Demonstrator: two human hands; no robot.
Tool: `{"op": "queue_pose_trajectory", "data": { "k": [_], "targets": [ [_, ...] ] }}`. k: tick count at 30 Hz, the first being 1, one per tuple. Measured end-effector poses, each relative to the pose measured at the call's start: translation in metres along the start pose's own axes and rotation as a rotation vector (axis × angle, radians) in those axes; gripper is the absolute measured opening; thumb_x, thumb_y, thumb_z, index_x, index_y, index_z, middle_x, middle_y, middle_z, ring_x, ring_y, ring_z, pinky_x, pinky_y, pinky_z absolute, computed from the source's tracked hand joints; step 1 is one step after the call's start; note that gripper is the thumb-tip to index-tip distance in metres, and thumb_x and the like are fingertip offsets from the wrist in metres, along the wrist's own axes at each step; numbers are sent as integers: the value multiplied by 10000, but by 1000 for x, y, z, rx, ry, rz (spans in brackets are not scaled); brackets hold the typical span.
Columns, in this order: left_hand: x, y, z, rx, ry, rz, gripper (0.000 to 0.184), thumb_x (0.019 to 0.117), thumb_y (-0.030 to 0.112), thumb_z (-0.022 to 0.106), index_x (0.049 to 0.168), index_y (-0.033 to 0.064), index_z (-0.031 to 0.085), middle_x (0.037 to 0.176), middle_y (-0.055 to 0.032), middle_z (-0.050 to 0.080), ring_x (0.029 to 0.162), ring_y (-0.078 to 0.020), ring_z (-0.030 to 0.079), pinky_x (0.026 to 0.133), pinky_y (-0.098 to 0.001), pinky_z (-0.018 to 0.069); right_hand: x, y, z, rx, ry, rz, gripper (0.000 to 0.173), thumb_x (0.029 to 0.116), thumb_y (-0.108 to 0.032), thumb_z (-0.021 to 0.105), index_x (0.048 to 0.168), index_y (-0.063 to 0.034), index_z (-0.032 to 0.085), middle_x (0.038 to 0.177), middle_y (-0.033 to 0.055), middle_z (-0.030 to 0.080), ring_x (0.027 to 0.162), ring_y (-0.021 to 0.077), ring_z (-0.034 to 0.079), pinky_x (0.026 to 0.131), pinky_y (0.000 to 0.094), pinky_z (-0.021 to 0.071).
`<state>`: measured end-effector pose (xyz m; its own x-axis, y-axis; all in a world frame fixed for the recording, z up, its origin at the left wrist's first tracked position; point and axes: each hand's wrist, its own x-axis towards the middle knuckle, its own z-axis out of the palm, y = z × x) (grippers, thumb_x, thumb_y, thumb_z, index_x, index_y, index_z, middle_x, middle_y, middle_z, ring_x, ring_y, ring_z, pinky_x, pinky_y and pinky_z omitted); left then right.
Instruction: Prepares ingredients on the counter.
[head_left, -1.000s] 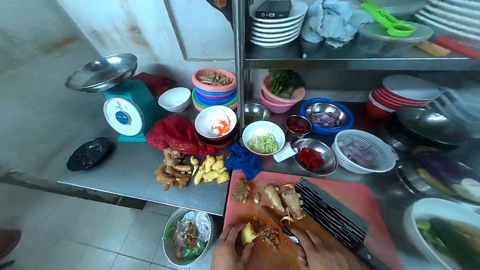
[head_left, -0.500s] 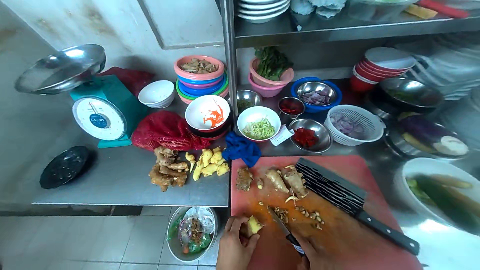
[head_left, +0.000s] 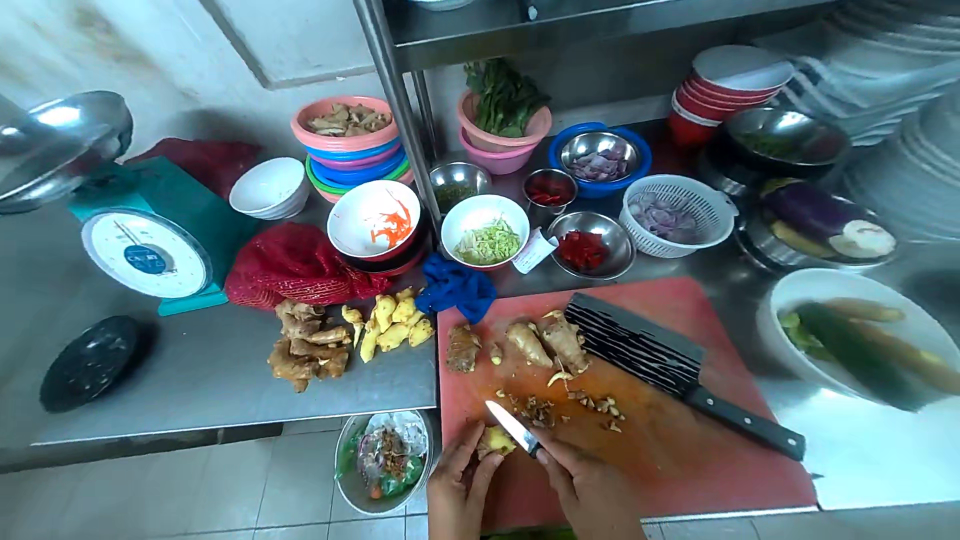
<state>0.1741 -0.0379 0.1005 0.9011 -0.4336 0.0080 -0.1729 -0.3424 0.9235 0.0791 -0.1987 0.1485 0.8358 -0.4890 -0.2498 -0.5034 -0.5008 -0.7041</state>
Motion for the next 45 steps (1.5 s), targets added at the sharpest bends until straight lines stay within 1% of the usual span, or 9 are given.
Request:
{"op": "queue_pose_trajectory", "data": {
  "k": [8, 12, 15, 19, 23, 27, 31, 40, 45],
  "targets": [
    [-5, 1, 4, 75, 41, 40, 395, 902, 174, 752, 1218, -59, 710, 1192, -199, 719, 1090, -177, 715, 957, -283, 573, 4, -3, 15, -178, 69, -19, 311, 1018, -178, 583, 1278, -155, 754, 950, 169, 777, 758, 386, 751, 637, 577, 589],
    [-5, 9, 3, 102, 36, 32, 398, 902, 147, 752, 1219, -86, 698, 1193, -236, 710, 1092, -249, 716, 969, -345, 571, 8, -15, 5, -186, -26, 79, 352, 1049, -177, 527, 1352, -174, 707, 1018, 184, 771, 850, 412, 748, 725, 602, 579],
    [-4, 8, 3, 93, 34, 29, 391, 901, 133, 752, 1219, -89, 697, 1199, -241, 705, 1090, -245, 716, 967, -336, 572, 5, -16, 5, -120, 36, 27, 339, 1023, -152, 559, 1317, -130, 726, 959, 185, 771, 810, 400, 748, 703, 597, 584],
    [-7, 4, 4, 85, 40, 40, 394, 902, 148, 755, 1216, -84, 700, 1200, -239, 704, 1099, -227, 712, 969, -318, 569, 7, -15, 8, -225, -48, 84, 358, 1055, -207, 518, 1364, -211, 701, 990, 172, 773, 837, 401, 749, 708, 588, 581],
    [-4, 6, 4, 90, 39, 51, 389, 896, 125, 757, 1207, -100, 697, 1189, -249, 705, 1097, -237, 713, 978, -328, 564, 4, -18, 4, -108, 9, 68, 354, 1041, -164, 537, 1354, -148, 703, 991, 192, 768, 835, 412, 745, 721, 605, 580],
    [-9, 3, 4, 101, 44, 65, 390, 896, 129, 753, 1204, -102, 697, 1194, -244, 706, 1101, -238, 713, 980, -326, 564, 4, -20, 4, -200, -115, 144, 384, 1072, -222, 486, 1414, -227, 659, 1028, 188, 763, 884, 415, 741, 750, 595, 573],
    [-6, 5, 3, 91, 37, 53, 388, 897, 106, 748, 1212, -112, 689, 1205, -258, 699, 1120, -250, 706, 997, -337, 554, 1, -20, 5, -131, -53, 109, 375, 1061, -197, 503, 1394, -198, 676, 1001, 191, 766, 858, 419, 741, 743, 607, 574],
    [-7, 13, 0, 53, 17, -46, 373, 918, 86, 722, 1229, -115, 678, 1235, -273, 683, 1148, -272, 694, 1005, -354, 552, 2, -24, 4, -108, -160, 193, 399, 1089, -233, 462, 1455, -228, 620, 1071, 184, 767, 950, 414, 739, 831, 601, 565],
    [-5, 28, -1, 23, 9, -173, 379, 909, 63, 737, 1240, -109, 674, 1168, -262, 710, 1036, -236, 733, 948, -350, 583, 5, -18, 4, -45, -143, 233, 405, 1095, -242, 450, 1468, -220, 606, 1086, 178, 764, 977, 400, 735, 861, 584, 560]
  ]
}}
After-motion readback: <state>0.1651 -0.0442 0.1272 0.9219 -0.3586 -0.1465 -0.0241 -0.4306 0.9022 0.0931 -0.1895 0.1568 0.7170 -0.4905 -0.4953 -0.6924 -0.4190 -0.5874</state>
